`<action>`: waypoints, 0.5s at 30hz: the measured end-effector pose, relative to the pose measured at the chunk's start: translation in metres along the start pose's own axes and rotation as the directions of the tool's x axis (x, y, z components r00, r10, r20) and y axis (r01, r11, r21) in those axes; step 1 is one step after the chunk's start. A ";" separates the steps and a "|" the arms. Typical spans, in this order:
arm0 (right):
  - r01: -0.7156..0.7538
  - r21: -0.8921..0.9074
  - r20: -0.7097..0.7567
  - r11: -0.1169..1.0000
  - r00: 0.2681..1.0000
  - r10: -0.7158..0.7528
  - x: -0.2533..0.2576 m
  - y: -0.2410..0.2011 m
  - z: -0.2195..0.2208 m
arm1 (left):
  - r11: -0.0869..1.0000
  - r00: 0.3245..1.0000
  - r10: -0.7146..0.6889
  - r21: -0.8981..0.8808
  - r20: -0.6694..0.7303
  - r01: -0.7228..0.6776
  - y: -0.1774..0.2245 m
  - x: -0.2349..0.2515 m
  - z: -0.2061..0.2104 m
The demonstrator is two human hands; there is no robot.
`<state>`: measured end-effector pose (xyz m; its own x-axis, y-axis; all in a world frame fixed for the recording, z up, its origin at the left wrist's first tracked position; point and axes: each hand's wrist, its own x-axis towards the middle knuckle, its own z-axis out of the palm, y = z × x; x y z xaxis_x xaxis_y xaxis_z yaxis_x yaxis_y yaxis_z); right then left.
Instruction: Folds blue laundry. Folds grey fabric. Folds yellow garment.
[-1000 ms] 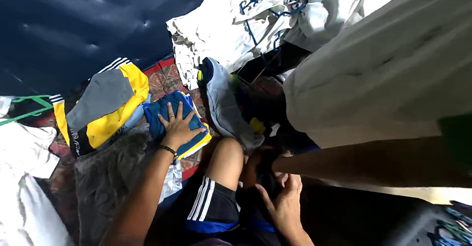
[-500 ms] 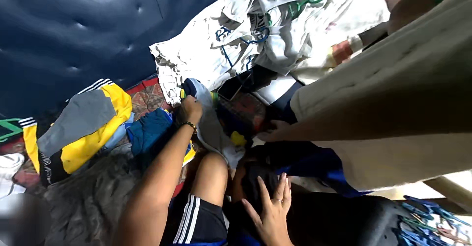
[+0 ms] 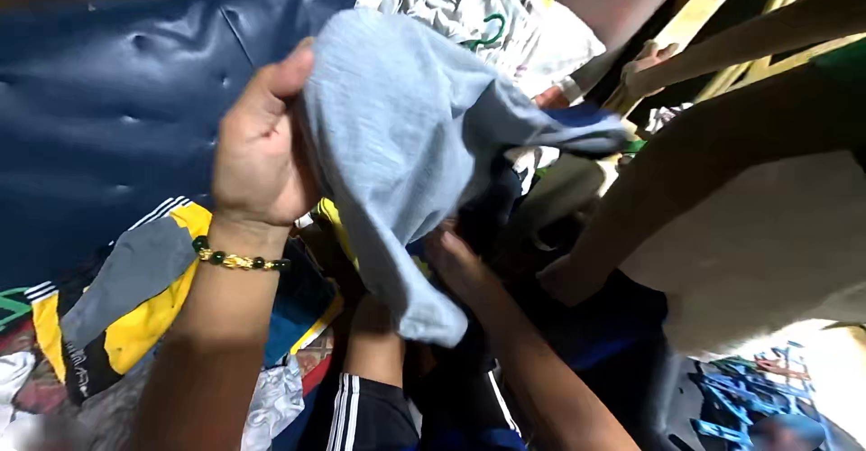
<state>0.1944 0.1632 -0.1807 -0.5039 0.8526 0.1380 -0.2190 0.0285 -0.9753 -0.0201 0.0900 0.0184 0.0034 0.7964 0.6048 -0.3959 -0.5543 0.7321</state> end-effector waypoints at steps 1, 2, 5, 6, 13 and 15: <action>-0.013 0.159 0.051 0.987 0.999 0.005 0.001 -0.002 0.006 | 0.999 0.999 0.027 -0.022 0.018 -0.027 0.006 0.001 0.000; 0.001 0.295 0.094 0.956 0.995 -0.030 -0.001 -0.007 0.013 | 0.999 0.999 0.039 -0.032 0.028 -0.038 0.010 0.003 -0.002; 0.077 0.499 0.129 0.863 0.978 -0.161 -0.014 -0.035 0.022 | 1.000 1.000 -0.016 -0.021 0.013 0.017 0.018 0.001 -0.012; 0.093 0.525 0.092 0.846 0.982 -0.165 -0.019 -0.048 0.021 | 0.997 0.997 -0.072 -0.019 -0.015 0.072 0.021 -0.001 -0.016; 0.031 0.114 -0.329 0.993 0.944 0.009 -0.015 -0.131 -0.010 | 0.772 0.755 -0.377 0.268 -0.537 0.576 0.023 -0.007 -0.054; -0.043 0.039 -0.428 0.998 0.902 0.056 -0.008 -0.157 -0.007 | 0.780 0.740 -0.307 0.287 -0.599 0.556 0.016 -0.006 -0.055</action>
<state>0.2387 0.1554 -0.0295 -0.1094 0.9940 -0.0039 -0.2296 -0.0291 -0.9728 -0.0765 0.0895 0.0093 -0.4258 0.9042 0.0348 -0.0438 -0.0590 0.9973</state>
